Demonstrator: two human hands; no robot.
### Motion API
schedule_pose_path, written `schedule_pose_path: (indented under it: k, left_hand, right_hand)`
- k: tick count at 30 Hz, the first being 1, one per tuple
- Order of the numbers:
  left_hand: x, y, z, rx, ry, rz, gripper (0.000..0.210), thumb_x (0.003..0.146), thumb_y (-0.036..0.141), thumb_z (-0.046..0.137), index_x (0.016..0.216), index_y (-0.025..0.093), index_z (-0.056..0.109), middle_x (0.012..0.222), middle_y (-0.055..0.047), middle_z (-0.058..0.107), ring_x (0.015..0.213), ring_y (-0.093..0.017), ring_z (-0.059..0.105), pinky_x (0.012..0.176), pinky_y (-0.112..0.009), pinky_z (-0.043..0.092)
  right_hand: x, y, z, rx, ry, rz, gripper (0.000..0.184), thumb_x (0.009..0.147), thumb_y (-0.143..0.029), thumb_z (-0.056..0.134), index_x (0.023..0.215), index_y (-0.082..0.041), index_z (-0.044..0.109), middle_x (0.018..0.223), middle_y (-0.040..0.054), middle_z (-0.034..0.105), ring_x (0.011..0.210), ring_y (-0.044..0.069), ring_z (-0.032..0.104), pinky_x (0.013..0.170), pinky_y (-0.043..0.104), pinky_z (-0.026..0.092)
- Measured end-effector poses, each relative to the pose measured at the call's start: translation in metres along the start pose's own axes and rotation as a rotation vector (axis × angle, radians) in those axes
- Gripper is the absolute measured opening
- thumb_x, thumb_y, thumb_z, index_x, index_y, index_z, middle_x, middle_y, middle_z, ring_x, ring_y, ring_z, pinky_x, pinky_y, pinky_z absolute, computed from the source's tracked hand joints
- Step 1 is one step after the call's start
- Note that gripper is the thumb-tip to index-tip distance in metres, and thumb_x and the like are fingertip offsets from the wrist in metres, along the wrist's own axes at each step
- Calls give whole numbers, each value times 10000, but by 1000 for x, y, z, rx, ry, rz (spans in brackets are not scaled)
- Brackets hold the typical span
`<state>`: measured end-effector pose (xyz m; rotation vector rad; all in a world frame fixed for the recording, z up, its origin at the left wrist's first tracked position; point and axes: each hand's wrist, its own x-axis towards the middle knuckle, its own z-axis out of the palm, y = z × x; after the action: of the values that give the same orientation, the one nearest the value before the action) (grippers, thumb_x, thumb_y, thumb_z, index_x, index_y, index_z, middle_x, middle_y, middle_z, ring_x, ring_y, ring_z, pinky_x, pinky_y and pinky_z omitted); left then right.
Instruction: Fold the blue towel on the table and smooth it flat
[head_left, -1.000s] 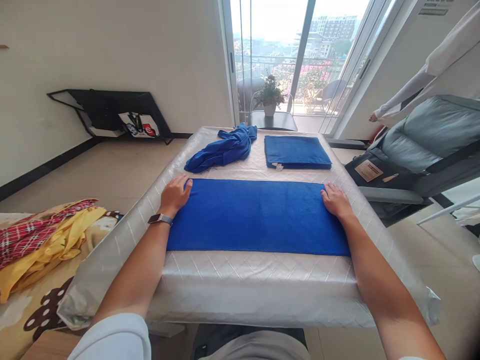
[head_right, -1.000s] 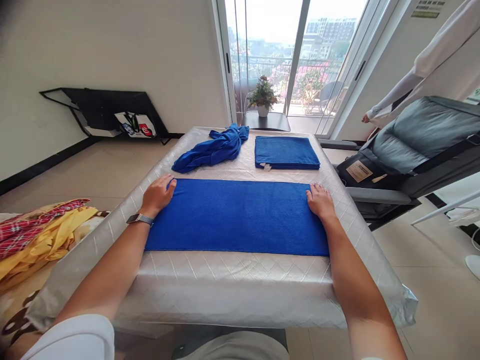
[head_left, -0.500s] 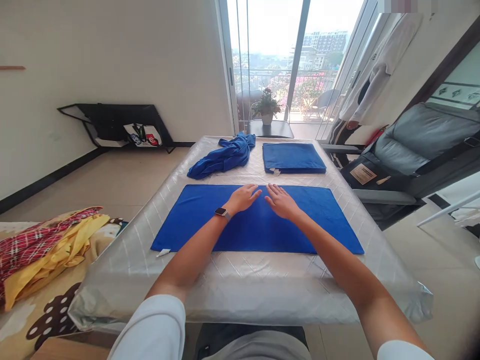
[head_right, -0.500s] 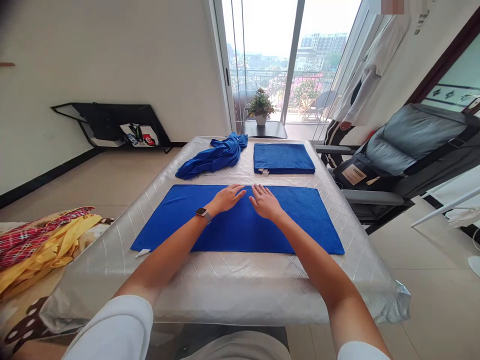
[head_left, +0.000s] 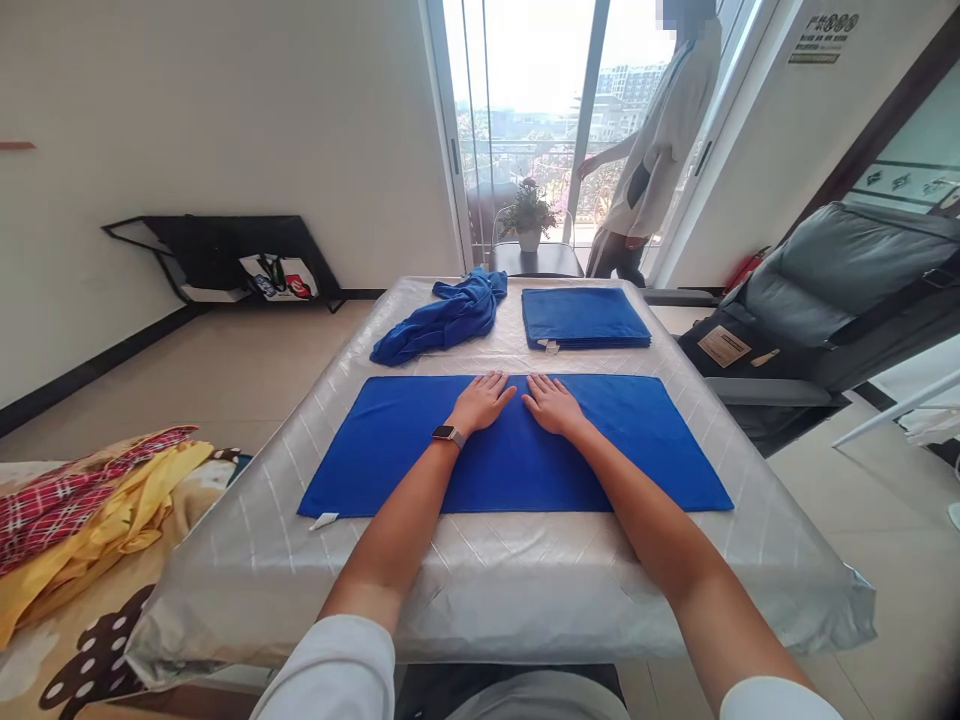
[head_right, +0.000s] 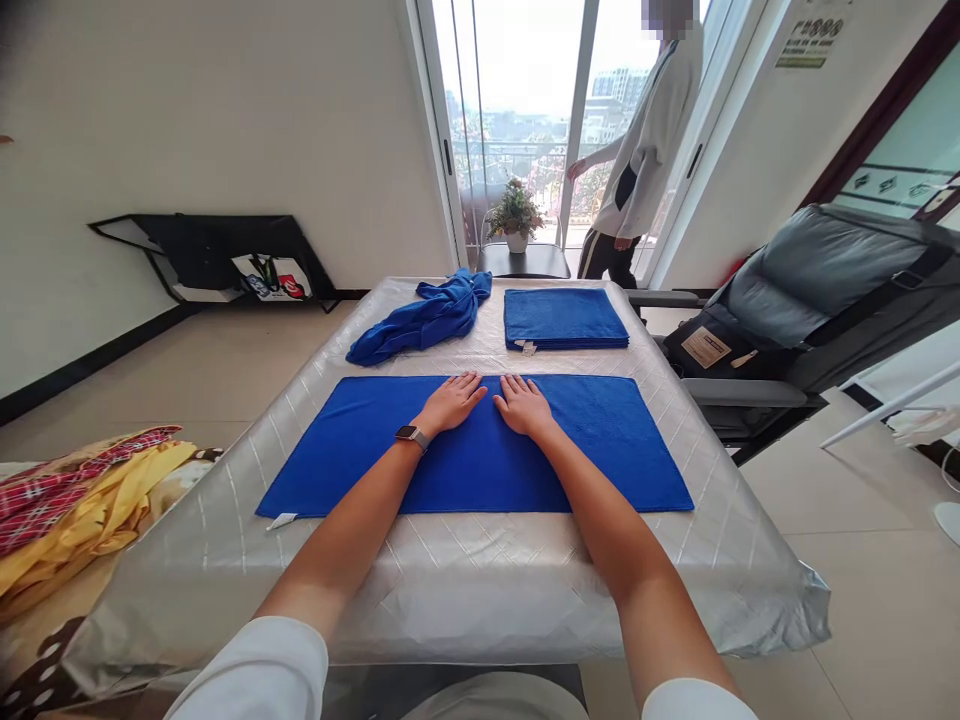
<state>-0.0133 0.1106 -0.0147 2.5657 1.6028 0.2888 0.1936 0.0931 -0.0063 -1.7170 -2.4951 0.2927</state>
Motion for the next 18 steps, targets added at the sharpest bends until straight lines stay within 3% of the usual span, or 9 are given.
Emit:
schedule_pose_path:
  k: [4,10,14,18]
  left_hand:
    - [-19,-44,-14,21,-46,-129,662,1098,500,225,1630,126,350,1697,-149,309,1592,-270,247,1299,-476,194]
    - [-74,-153,-38,83,-55,-381,684,1088,489,204,1642,100,302,1714,-149,263,1601,-278,215,1300,-494,170]
    - [-96,-196,-41,94,-7,-530,702,1085,503,200,1649,91,273,1718,-149,249,1595,-297,232,1289,-512,220]
    - [-96,-199,-40,117,-31,-560,755,1076,568,161,1656,94,253,1726,-143,231,1602,-292,206,1294,-495,207]
  right_hand:
    - [-19,65,-14,-43,-15,127,693,1083,-510,190,1687,-172,233,1751,64,185,1619,214,140,1312,430,111]
    - [-65,184,-31,-107,15,399,728,1078,-494,162,1682,-88,202,1749,117,191,1616,246,160,1309,449,149]
    - [-74,209,-32,-101,23,443,753,1075,-495,158,1674,-40,190,1747,133,187,1614,261,168,1308,450,168]
    - [-70,207,-33,-107,11,428,747,1073,-482,159,1674,-41,189,1748,131,182,1615,267,162,1309,462,163]
